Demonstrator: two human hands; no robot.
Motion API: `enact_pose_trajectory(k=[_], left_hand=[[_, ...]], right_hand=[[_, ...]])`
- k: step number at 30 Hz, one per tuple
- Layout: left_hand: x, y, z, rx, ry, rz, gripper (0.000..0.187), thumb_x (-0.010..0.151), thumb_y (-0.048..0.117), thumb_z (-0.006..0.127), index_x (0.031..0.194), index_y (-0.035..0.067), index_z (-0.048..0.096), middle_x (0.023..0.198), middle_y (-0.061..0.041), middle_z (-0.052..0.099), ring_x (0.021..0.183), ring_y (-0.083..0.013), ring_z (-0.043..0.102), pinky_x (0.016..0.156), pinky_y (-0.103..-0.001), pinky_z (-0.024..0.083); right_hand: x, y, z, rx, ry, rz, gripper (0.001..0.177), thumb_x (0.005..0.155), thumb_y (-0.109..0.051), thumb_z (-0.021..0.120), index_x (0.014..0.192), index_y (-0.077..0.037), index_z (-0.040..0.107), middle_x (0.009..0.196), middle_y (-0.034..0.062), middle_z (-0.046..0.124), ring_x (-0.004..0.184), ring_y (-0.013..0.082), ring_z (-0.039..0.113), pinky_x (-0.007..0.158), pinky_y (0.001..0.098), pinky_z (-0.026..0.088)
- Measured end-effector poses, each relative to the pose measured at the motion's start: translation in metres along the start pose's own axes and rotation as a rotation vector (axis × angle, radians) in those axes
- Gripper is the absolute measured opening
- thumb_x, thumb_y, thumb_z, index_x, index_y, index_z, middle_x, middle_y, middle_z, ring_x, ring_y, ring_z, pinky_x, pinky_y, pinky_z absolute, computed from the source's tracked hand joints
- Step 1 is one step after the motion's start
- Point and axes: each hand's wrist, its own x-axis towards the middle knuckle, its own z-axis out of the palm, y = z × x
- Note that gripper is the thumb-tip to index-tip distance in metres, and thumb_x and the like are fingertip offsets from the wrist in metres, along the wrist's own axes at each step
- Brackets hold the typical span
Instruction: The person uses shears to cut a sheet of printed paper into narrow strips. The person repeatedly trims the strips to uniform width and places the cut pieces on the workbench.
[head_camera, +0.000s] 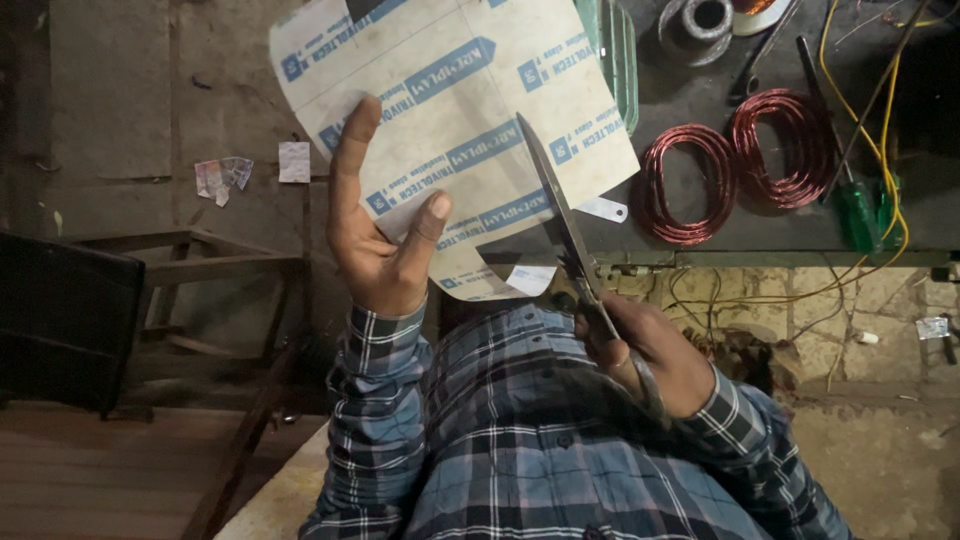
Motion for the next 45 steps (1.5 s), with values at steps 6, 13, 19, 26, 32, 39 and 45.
enact_pose_trajectory(k=[6, 13, 19, 26, 32, 39, 45], left_hand=[[-0.002, 0.004, 0.001, -0.004, 0.010, -0.024, 0.065, 0.108, 0.005, 0.071, 0.162, 0.007, 0.035, 0.166, -0.011, 0.041, 0.140, -0.0194, 0.052, 0.119, -0.036, 0.054], [-0.005, 0.008, 0.004, 0.028, 0.028, -0.029, 0.064, 0.108, 0.004, 0.070, 0.162, 0.007, 0.037, 0.167, -0.012, 0.040, 0.143, -0.0205, 0.049, 0.120, -0.035, 0.049], [-0.004, 0.009, 0.002, 0.023, 0.010, -0.014, 0.063, 0.108, 0.005, 0.069, 0.162, 0.008, 0.036, 0.165, -0.013, 0.040, 0.143, -0.0204, 0.050, 0.122, -0.036, 0.053], [-0.005, 0.013, 0.003, 0.018, 0.022, -0.038, 0.063, 0.109, 0.003, 0.069, 0.162, 0.006, 0.036, 0.163, -0.013, 0.040, 0.141, -0.0213, 0.051, 0.119, -0.035, 0.051], [-0.005, 0.014, 0.004, -0.032, 0.029, -0.058, 0.065, 0.107, 0.000, 0.068, 0.162, 0.005, 0.035, 0.166, -0.016, 0.040, 0.142, -0.0212, 0.050, 0.122, -0.036, 0.051], [-0.004, 0.016, 0.002, -0.041, 0.029, -0.055, 0.065, 0.106, -0.002, 0.066, 0.162, 0.004, 0.034, 0.165, -0.016, 0.041, 0.139, -0.0200, 0.051, 0.121, -0.034, 0.051], [-0.006, 0.015, 0.000, -0.032, 0.033, -0.041, 0.064, 0.107, -0.003, 0.066, 0.162, 0.004, 0.035, 0.163, -0.017, 0.042, 0.137, -0.0194, 0.052, 0.120, -0.033, 0.052]], right_hand=[[-0.002, -0.002, 0.000, -0.070, 0.028, 0.016, 0.069, 0.096, -0.071, 0.043, 0.101, -0.003, 0.057, 0.070, 0.0033, 0.057, 0.059, 0.0143, 0.054, 0.055, 0.0318, 0.048], [-0.003, 0.001, 0.003, -0.103, 0.067, 0.021, 0.077, 0.092, -0.078, 0.041, 0.097, -0.004, 0.059, 0.069, 0.0033, 0.057, 0.059, 0.0146, 0.055, 0.053, 0.0321, 0.046], [-0.004, 0.006, 0.006, -0.097, 0.082, -0.027, 0.081, 0.091, -0.082, 0.039, 0.095, -0.004, 0.059, 0.070, 0.0034, 0.057, 0.059, 0.0146, 0.056, 0.053, 0.0320, 0.046], [-0.006, 0.007, 0.005, -0.108, 0.088, -0.010, 0.083, 0.088, -0.085, 0.040, 0.093, -0.005, 0.060, 0.067, 0.0040, 0.057, 0.056, 0.0162, 0.056, 0.051, 0.0334, 0.046], [-0.005, 0.006, 0.008, -0.154, 0.126, -0.050, 0.085, 0.087, -0.087, 0.039, 0.093, -0.005, 0.062, 0.068, 0.0035, 0.059, 0.058, 0.0160, 0.059, 0.053, 0.0332, 0.048], [-0.003, 0.009, 0.010, -0.145, 0.137, -0.036, 0.081, 0.087, -0.082, 0.049, 0.093, -0.003, 0.061, 0.071, 0.0057, 0.060, 0.060, 0.0181, 0.060, 0.055, 0.0344, 0.049], [-0.004, 0.009, 0.012, -0.133, 0.143, -0.035, 0.080, 0.085, -0.082, 0.050, 0.091, -0.003, 0.062, 0.071, 0.0047, 0.060, 0.060, 0.0174, 0.059, 0.055, 0.0328, 0.049]])
